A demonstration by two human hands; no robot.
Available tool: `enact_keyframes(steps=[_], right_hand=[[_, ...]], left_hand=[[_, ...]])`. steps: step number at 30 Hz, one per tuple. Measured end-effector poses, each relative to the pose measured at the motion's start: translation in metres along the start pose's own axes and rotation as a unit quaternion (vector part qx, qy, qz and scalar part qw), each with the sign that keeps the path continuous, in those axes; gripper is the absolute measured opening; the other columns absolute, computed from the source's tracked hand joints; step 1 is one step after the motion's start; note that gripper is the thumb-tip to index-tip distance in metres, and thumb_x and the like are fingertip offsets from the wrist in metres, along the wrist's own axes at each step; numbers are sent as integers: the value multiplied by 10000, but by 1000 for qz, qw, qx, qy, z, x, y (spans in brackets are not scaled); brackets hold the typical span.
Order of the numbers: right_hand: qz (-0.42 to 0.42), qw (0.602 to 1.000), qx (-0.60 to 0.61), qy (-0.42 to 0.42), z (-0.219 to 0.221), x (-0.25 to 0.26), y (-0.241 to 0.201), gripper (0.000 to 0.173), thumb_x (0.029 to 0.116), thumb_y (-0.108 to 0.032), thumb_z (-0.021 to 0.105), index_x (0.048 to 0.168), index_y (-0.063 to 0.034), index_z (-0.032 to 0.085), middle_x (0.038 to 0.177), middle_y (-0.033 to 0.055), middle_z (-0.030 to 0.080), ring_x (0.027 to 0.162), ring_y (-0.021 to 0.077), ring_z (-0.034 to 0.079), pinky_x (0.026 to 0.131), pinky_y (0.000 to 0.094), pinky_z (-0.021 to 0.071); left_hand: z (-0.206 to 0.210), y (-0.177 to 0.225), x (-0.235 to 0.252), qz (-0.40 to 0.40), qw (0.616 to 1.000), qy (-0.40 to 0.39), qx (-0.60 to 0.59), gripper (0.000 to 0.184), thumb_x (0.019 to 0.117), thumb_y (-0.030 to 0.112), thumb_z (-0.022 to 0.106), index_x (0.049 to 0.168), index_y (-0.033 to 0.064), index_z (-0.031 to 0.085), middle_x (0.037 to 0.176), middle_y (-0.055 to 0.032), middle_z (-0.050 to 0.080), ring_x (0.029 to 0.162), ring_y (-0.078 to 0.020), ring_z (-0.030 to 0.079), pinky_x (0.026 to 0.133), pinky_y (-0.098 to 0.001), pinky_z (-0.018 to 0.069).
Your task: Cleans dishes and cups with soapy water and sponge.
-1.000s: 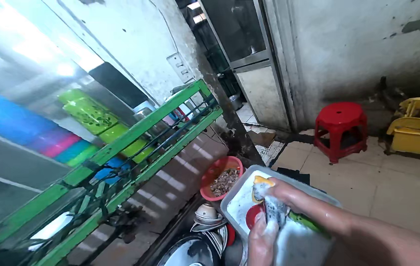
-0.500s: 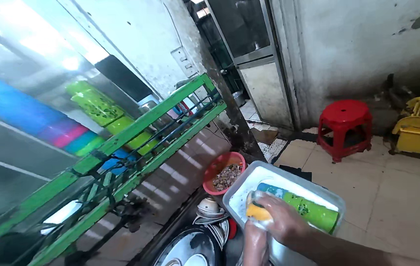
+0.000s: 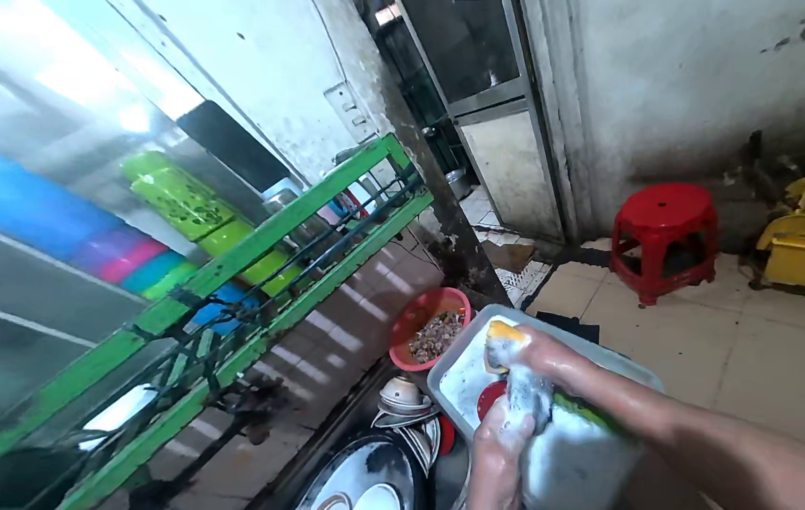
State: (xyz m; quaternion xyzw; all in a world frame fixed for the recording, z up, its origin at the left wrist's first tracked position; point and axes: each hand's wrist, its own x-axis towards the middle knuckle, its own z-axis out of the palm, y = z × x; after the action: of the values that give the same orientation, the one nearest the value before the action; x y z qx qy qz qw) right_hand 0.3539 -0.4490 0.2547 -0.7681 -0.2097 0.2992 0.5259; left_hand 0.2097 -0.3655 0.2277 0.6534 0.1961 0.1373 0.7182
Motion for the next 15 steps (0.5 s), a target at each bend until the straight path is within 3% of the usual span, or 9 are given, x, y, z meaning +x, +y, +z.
enact_keyframes(steps=[2, 4, 6, 9, 11, 13, 15], right_hand=[[13, 999, -23, 34, 5, -5, 1, 492, 981, -209, 683, 1432, -83, 532, 1261, 226, 655, 1178, 372, 633, 1009, 584, 492], [-86, 987, -127, 38, 24, -34, 1, 502, 961, -190, 641, 1441, -81, 544, 1317, 181, 650, 1244, 343, 613, 1048, 561, 480], [-187, 970, -147, 59, 36, -44, 11, 534, 924, -172, 624, 1438, -41, 564, 1422, 177, 605, 1347, 336, 556, 1121, 531, 440], [-25, 999, 13, 23, 14, -7, 12, 517, 974, -230, 690, 1433, -57, 527, 1256, 218, 661, 1161, 344, 646, 1010, 556, 507], [63, 993, 100, -3, -1, 13, 12, 500, 993, -225, 666, 1445, -85, 503, 1228, 222, 642, 1100, 339, 633, 950, 546, 509], [42, 998, 29, 26, 3, 4, 7, 482, 997, -215, 655, 1440, -86, 515, 1231, 225, 657, 1123, 359, 643, 966, 570, 510], [-67, 992, -104, 36, 20, -26, 3, 508, 967, -166, 651, 1448, -63, 519, 1285, 209, 656, 1208, 367, 629, 1025, 572, 492]], left_hand=[[6, -4, 5, 24, 999, 42, -1, 389, 869, -55, 615, 1252, -116, 580, 1061, -129, 707, 949, -123, 696, 871, -288, 589], [5, -8, 14, 32, 995, 94, 21, 280, 860, -80, 590, 1139, -101, 596, 960, -110, 687, 870, -110, 674, 801, -279, 581], [0, -8, 16, 24, 993, 90, 77, 256, 879, -81, 597, 1134, -105, 578, 981, -125, 674, 900, -106, 664, 834, -278, 571], [-4, -9, 7, 53, 986, -1, 156, 425, 892, 40, 630, 1276, -137, 586, 1178, -182, 680, 1077, -127, 656, 984, -300, 530], [-1, -10, 4, 84, 984, -37, 154, 410, 907, 81, 634, 1266, -118, 617, 1174, -164, 701, 1088, -122, 670, 994, -297, 539], [-1, -14, 10, 79, 989, -15, 126, 377, 903, 65, 637, 1236, -111, 632, 1130, -147, 708, 1041, -116, 679, 960, -288, 552], [-1, -13, 18, 43, 995, 47, 81, 271, 902, -38, 607, 1162, -114, 619, 1025, -131, 695, 936, -106, 673, 873, -279, 571]])
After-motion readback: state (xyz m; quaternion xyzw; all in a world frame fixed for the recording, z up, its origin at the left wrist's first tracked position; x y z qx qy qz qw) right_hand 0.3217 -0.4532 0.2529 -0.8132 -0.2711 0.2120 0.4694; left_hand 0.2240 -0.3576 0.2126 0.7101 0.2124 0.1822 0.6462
